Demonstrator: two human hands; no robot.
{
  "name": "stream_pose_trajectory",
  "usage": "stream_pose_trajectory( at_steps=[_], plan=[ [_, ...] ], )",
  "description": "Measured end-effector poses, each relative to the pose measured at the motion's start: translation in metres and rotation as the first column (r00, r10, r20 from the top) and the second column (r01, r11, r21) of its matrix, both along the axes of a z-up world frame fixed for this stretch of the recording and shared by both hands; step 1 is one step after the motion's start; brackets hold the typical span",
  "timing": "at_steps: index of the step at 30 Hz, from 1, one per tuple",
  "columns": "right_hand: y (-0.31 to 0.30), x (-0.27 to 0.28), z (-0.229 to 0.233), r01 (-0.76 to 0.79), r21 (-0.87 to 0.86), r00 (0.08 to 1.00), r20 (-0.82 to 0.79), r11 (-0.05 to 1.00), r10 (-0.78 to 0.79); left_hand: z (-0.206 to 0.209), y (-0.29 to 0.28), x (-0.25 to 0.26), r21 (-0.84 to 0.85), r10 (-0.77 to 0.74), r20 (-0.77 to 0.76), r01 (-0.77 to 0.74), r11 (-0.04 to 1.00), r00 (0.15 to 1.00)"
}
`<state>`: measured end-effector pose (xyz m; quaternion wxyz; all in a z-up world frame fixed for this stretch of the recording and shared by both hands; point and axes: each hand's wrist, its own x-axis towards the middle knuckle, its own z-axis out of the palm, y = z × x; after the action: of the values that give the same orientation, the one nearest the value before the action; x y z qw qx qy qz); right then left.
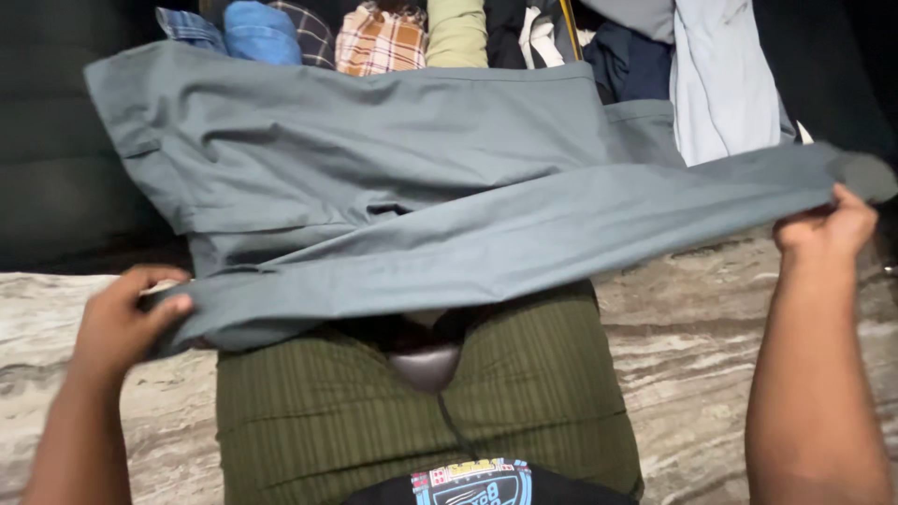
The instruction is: The person buttons a pair of grey pants, spreads them out, folds them in half lengthwise, and then rolls them tightly by hand before placing them into a suitcase.
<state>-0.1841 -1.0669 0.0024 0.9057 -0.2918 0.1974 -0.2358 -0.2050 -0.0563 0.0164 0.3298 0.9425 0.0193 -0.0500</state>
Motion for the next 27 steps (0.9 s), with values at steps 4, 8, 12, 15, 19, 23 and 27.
stream_pose_trajectory(
  at_steps=[4,8,12,15,19,23,27],
  plan=[
    [0.003,-0.035,-0.011,0.134,-0.009,0.98,-0.15,0.991,-0.134,-0.002,0.001,-0.06,0.108,-0.054,0.154,0.037,0.994,0.987],
    [0.006,-0.047,-0.018,0.16,0.003,0.962,-0.225,0.987,-0.155,-0.008,0.008,-0.092,-0.168,0.122,0.174,-0.093,0.981,0.977],
    [0.016,-0.042,-0.03,0.179,0.024,0.947,-0.275,0.983,-0.166,-0.019,0.018,-0.074,-0.546,0.35,0.33,-0.125,0.828,0.877],
    [0.018,-0.036,-0.029,0.19,0.016,0.947,-0.265,0.982,-0.179,-0.014,0.018,-0.012,-0.841,0.501,0.265,-0.057,0.538,0.824],
    [0.023,-0.033,-0.025,0.231,0.076,0.94,-0.274,0.97,-0.202,0.007,0.021,0.05,-0.784,0.357,0.412,0.126,0.608,0.838],
    [0.046,-0.021,-0.054,0.161,-0.216,0.925,-0.308,0.963,-0.223,0.016,0.024,0.084,-0.761,0.359,0.396,0.083,0.643,0.845],
    [0.061,0.0,-0.081,0.223,-0.291,0.9,-0.305,0.93,-0.311,0.009,0.015,0.122,-0.734,0.354,0.382,0.046,0.678,0.854]
  ],
)
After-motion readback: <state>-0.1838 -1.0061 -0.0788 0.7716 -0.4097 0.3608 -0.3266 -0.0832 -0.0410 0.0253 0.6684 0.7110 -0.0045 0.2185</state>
